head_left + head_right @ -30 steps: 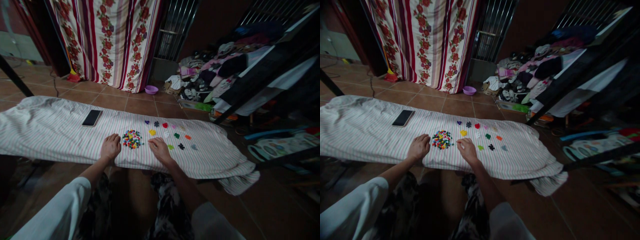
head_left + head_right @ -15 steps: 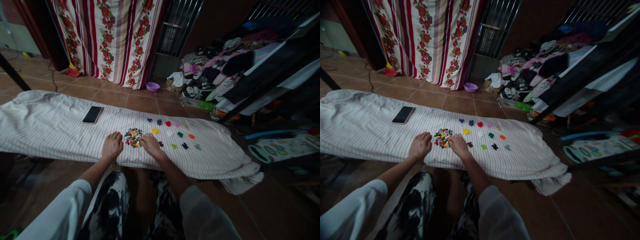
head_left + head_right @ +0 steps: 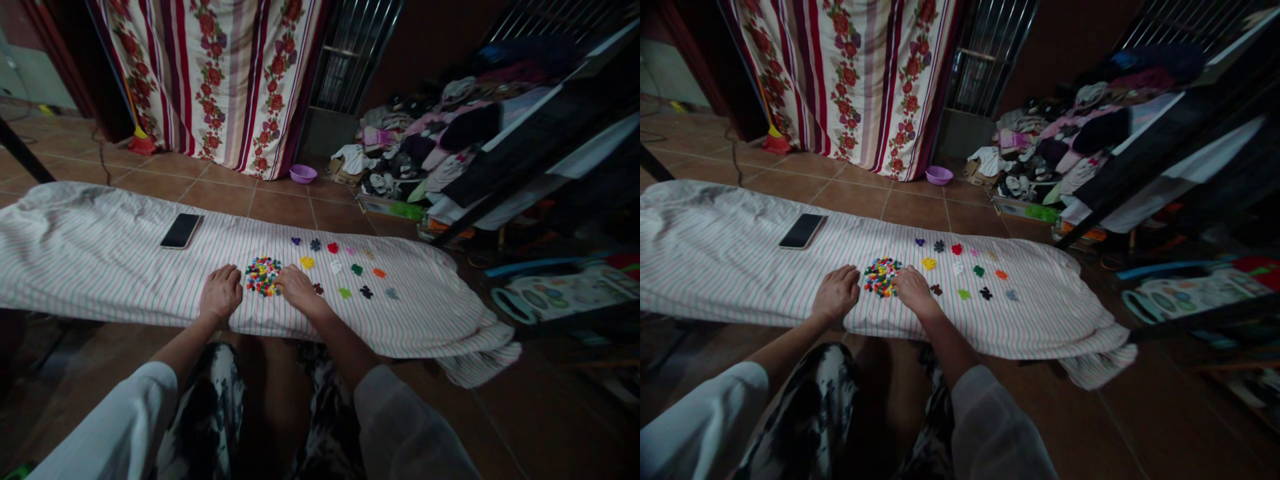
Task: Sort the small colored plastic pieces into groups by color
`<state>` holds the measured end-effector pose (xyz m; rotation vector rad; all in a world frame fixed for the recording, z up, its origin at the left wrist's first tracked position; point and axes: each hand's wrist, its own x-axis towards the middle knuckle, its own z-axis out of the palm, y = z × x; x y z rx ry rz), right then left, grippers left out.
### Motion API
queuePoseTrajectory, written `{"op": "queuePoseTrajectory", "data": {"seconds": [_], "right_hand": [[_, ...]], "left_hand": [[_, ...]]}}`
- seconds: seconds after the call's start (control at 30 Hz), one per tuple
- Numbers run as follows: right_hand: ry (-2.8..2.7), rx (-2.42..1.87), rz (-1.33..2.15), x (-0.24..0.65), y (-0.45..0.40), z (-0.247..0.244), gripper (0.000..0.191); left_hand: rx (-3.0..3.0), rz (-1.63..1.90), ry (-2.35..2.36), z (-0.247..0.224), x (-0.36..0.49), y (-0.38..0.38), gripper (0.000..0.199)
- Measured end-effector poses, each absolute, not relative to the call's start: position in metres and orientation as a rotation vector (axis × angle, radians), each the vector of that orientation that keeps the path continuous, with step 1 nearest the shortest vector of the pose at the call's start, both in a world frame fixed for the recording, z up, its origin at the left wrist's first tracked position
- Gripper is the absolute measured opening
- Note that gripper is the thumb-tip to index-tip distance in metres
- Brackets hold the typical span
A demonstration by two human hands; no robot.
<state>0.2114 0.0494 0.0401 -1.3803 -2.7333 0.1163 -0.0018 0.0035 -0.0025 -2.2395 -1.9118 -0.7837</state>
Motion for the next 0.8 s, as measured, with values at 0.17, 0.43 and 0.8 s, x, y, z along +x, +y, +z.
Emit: {"op": "queuePoseTrajectory", "data": {"seconds": [0.17, 0.43, 0.8], "right_hand": [[-2.645, -1.386, 0.17, 0.213, 0.048, 0.04, 0.018], [-2.379, -1.344, 0.318, 0.225, 0.044, 0.04, 0.015], [-1.656, -1.576, 0.184, 0.332, 0.024, 0.029, 0.023]], "left_hand": [[-2.222, -0.763, -1.9, -0.004, -0.002, 0.004, 0.029], [-2.224, -0.748, -1.899, -0.003, -0.003, 0.004, 0.029], [-2.207, -0.75, -1.838, -0.005, -0.004, 0.003, 0.031]]}}
